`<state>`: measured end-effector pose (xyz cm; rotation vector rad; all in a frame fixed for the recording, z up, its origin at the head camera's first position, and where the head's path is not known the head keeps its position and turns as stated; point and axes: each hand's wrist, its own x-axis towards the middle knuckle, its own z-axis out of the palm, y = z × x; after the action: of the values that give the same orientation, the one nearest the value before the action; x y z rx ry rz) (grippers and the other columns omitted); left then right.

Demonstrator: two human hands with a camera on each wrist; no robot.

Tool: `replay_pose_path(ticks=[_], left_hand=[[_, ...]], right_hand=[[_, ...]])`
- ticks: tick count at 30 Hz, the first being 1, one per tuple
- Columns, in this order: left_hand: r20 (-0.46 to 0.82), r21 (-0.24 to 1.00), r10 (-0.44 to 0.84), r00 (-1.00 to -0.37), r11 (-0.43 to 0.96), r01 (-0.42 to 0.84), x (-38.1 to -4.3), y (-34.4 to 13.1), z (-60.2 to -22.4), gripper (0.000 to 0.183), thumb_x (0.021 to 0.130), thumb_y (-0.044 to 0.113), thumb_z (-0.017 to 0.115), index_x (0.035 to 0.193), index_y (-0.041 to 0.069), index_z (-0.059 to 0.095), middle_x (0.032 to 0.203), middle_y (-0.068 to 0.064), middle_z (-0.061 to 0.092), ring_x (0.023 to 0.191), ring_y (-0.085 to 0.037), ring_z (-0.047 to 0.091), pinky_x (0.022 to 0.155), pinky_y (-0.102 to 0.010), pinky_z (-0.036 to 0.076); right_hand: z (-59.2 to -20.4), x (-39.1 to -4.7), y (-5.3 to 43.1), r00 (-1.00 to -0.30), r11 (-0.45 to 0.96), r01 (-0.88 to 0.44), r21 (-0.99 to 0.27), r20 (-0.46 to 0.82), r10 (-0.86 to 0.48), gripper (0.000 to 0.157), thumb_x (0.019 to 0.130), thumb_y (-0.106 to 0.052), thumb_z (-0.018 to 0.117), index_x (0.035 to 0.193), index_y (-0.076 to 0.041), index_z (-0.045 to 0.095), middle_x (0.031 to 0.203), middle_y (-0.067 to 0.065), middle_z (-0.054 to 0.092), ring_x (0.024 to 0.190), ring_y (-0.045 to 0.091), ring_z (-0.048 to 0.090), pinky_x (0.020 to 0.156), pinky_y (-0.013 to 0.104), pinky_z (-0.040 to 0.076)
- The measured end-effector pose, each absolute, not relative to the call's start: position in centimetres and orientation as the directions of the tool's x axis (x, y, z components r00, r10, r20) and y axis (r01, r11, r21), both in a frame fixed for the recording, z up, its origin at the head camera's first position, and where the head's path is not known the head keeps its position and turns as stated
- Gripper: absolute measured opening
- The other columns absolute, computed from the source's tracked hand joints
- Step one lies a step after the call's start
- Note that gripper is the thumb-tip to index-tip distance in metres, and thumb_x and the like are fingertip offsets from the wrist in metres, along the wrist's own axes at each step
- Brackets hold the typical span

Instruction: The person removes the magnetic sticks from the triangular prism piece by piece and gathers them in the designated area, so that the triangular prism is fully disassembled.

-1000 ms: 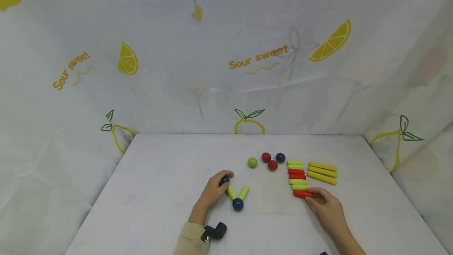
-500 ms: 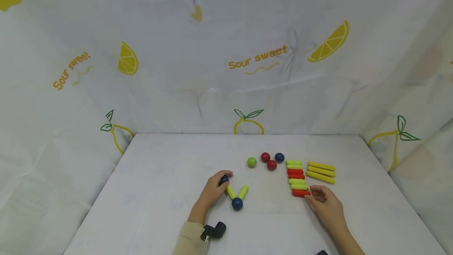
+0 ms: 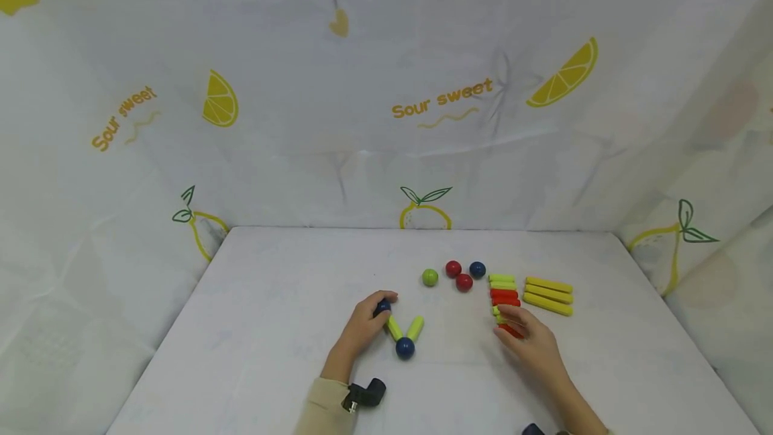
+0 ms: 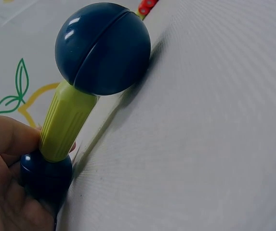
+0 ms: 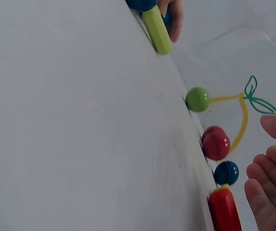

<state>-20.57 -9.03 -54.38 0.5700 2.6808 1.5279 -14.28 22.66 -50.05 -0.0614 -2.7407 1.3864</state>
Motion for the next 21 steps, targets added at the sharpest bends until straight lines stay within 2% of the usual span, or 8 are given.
replay_pose_path(ticks=[6,14,21], left_hand=[[0.177,0.835,0.313,-0.933,0.455,0.311,-20.6,-9.0,-54.4,0.033,0.09,0.003,0.051,0.122,0.009,0.058,0.121,-0.005,0.064,0.125,-0.023,0.052,0.109,-0.044,0.038],[0.173,0.835,0.316,-0.933,0.456,0.309,-20.6,-9.1,-54.3,0.033,0.091,0.004,0.051,0.123,0.009,0.058,0.122,-0.005,0.063,0.126,-0.022,0.051,0.109,-0.044,0.038],[0.173,0.835,0.319,-0.932,0.454,0.31,-20.6,-9.1,-54.3,0.033,0.091,0.005,0.051,0.123,0.009,0.057,0.122,-0.004,0.063,0.125,-0.022,0.051,0.109,-0.045,0.038]], right_hand=[[-50.0,-15.8,19.4,-0.995,0.497,-0.095,-0.862,0.072,-0.066,0.042,0.084,-0.009,0.07,0.124,-0.004,0.057,0.125,0.013,0.062,0.117,0.028,0.057,0.096,0.035,0.049],[-50.6,-17.2,15.9,-0.975,0.405,-0.086,-0.91,-0.006,-0.222,0.044,0.085,-0.015,0.071,0.126,-0.009,0.057,0.127,0.011,0.061,0.12,0.029,0.055,0.096,0.033,0.051],[-51.4,-18.5,14.6,-0.919,0.309,-0.148,-0.939,0.015,-0.394,0.046,0.087,-0.014,0.068,0.129,-0.004,0.053,0.13,0.016,0.057,0.122,0.032,0.053,0.099,0.037,0.047]])
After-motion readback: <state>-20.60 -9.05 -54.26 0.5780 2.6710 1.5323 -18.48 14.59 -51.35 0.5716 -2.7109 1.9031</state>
